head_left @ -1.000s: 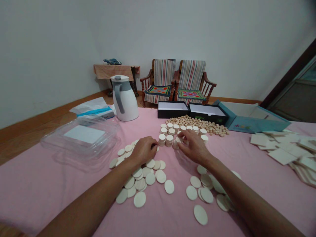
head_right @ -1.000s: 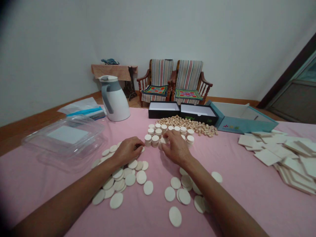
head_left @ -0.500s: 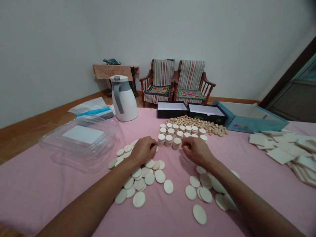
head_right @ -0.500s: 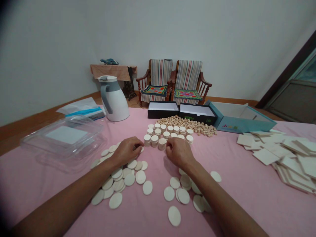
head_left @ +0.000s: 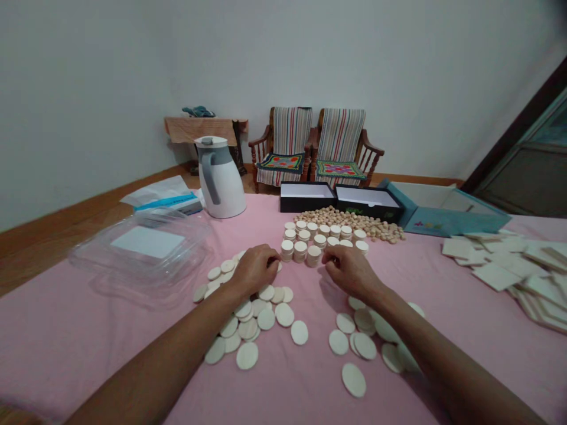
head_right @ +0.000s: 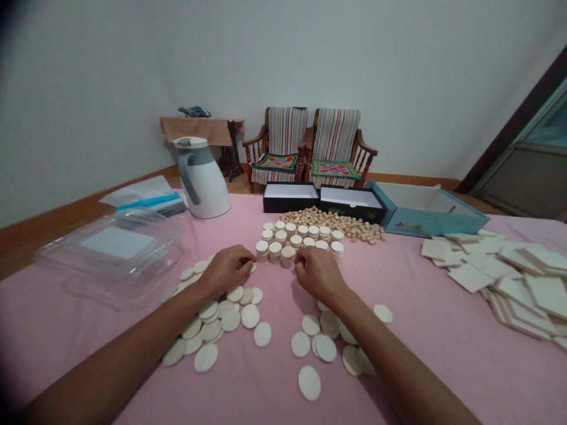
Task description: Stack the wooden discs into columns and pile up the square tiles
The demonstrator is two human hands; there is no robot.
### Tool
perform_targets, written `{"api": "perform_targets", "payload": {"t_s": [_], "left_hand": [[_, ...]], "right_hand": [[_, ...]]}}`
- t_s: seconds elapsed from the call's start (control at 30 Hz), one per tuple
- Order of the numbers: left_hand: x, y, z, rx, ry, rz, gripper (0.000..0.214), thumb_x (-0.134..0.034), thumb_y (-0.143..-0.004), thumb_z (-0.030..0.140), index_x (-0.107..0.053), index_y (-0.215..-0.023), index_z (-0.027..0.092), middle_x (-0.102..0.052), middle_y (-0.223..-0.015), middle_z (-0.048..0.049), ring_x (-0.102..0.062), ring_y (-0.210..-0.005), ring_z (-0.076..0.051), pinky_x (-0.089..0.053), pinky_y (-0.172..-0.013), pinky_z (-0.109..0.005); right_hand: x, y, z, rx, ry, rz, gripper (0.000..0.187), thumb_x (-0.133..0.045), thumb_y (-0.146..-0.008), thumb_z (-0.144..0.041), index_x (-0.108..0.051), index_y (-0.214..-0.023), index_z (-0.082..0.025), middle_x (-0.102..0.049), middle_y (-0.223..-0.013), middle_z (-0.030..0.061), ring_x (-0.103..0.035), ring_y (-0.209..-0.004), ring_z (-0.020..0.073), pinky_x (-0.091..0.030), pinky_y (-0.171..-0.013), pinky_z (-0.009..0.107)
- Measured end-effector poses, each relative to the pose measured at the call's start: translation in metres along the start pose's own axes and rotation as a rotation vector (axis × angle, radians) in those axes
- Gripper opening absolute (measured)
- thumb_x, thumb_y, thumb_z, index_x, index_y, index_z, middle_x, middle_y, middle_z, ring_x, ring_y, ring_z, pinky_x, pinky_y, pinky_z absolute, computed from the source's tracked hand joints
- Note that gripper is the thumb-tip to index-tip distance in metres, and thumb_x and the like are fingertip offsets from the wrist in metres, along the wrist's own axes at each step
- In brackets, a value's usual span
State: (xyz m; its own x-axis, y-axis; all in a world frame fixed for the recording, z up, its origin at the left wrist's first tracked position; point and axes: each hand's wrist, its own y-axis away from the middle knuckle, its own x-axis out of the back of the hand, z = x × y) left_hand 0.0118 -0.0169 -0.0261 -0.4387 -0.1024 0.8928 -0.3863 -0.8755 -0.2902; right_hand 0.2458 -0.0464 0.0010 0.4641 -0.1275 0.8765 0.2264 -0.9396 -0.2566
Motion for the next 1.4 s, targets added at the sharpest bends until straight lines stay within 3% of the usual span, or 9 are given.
{"api": "perform_targets", "payload": {"t_s": [0.2, 0.3, 0.47, 0.57, 0.73, 0.97, 1.1, 1.27, 1.4], "left_hand": [[0.000, 0.000, -0.001, -0.039, -0.025, 0.005, 0.018, -0.053, -0.078, 0.017, -0.070, -0.083, 0.018, -0.068, -0.085, -0.0040, -0.061, -0.078, -0.016, -0.043, -0.069, -0.025], [0.001, 0.000, 0.001, -0.095, -0.023, 0.001, 0.018, -0.053, -0.078, 0.017, -0.070, -0.083, 0.018, -0.067, -0.083, -0.0038, -0.060, -0.076, -0.015, -0.042, -0.068, -0.024], [0.005, 0.000, 0.007, -0.204, 0.007, -0.054, 0.018, -0.051, -0.082, 0.017, -0.065, -0.070, 0.016, -0.062, -0.070, -0.0021, -0.056, -0.068, -0.013, -0.040, -0.063, -0.022], [0.006, 0.000, 0.011, -0.206, 0.036, -0.086, 0.022, -0.048, -0.085, 0.020, -0.066, -0.073, 0.016, -0.063, -0.069, -0.0017, -0.056, -0.065, -0.012, -0.039, -0.062, -0.022], [0.007, 0.002, 0.014, -0.248, 0.130, -0.139, 0.021, -0.049, -0.086, 0.024, -0.069, -0.088, 0.017, -0.067, -0.079, -0.0032, -0.059, -0.074, -0.013, -0.043, -0.068, -0.022], [0.010, 0.002, 0.030, -0.270, 0.205, -0.263, 0.021, -0.050, -0.082, 0.018, -0.069, -0.088, 0.017, -0.069, -0.083, -0.0031, -0.060, -0.075, -0.013, -0.044, -0.068, -0.021], [0.013, 0.001, 0.040, -0.344, 0.153, -0.314, 0.020, -0.049, -0.083, 0.017, -0.069, -0.089, 0.018, -0.068, -0.084, -0.0026, -0.060, -0.077, -0.013, -0.043, -0.070, -0.021], [0.009, 0.003, 0.043, -0.371, 0.060, -0.259, 0.019, -0.049, -0.082, 0.015, -0.068, -0.086, 0.018, -0.067, -0.084, -0.0029, -0.059, -0.079, -0.014, -0.042, -0.073, -0.023], [0.003, 0.007, 0.038, -0.270, 0.079, -0.157, 0.018, -0.049, -0.084, 0.017, -0.068, -0.083, 0.018, -0.066, -0.079, -0.0022, -0.058, -0.075, -0.014, -0.042, -0.070, -0.023]], "right_hand": [[0.015, 0.017, 0.018, -0.047, 0.017, -0.040, 0.020, -0.046, -0.070, -0.010, -0.064, -0.073, -0.018, -0.065, -0.073, 0.0033, -0.054, -0.066, 0.0144, -0.034, -0.060, 0.025], [0.028, 0.030, 0.034, -0.067, -0.012, -0.158, 0.019, -0.049, -0.071, -0.011, -0.065, -0.078, -0.017, -0.065, -0.076, 0.0049, -0.055, -0.068, 0.0155, -0.037, -0.062, 0.025], [0.046, 0.051, 0.051, 0.128, -0.137, -0.342, 0.034, -0.056, -0.068, -0.009, -0.063, -0.099, -0.019, -0.062, -0.102, 0.0067, -0.055, -0.093, 0.0185, -0.042, -0.081, 0.029], [0.043, 0.055, 0.053, 0.159, -0.091, -0.295, 0.036, -0.055, -0.069, -0.006, -0.062, -0.103, -0.017, -0.061, -0.104, 0.0090, -0.052, -0.098, 0.0205, -0.040, -0.086, 0.032], [0.022, 0.048, 0.056, 0.115, -0.009, -0.174, 0.029, -0.053, -0.072, -0.007, -0.065, -0.097, -0.016, -0.061, -0.094, 0.0096, -0.052, -0.089, 0.0198, -0.040, -0.078, 0.029], [0.002, 0.043, 0.057, 0.011, 0.028, -0.061, 0.021, -0.055, -0.072, -0.012, -0.063, -0.091, -0.015, -0.059, -0.091, 0.0091, -0.052, -0.083, 0.0184, -0.038, -0.074, 0.028], [-0.005, 0.042, 0.053, 0.078, -0.045, 0.022, 0.028, -0.053, -0.072, -0.010, -0.059, -0.100, -0.014, -0.059, -0.098, 0.0096, -0.051, -0.089, 0.0183, -0.039, -0.077, 0.027], [-0.006, 0.043, 0.051, 0.019, -0.057, 0.053, 0.024, -0.057, -0.073, -0.016, -0.057, -0.097, -0.016, -0.058, -0.097, 0.0075, -0.050, -0.086, 0.0178, -0.038, -0.075, 0.027], [-0.007, 0.044, 0.047, -0.055, -0.002, 0.030, 0.010, -0.058, -0.074, -0.021, -0.055, -0.084, -0.017, -0.057, -0.090, 0.0064, -0.049, -0.085, 0.0180, -0.037, -0.073, 0.028]]}}
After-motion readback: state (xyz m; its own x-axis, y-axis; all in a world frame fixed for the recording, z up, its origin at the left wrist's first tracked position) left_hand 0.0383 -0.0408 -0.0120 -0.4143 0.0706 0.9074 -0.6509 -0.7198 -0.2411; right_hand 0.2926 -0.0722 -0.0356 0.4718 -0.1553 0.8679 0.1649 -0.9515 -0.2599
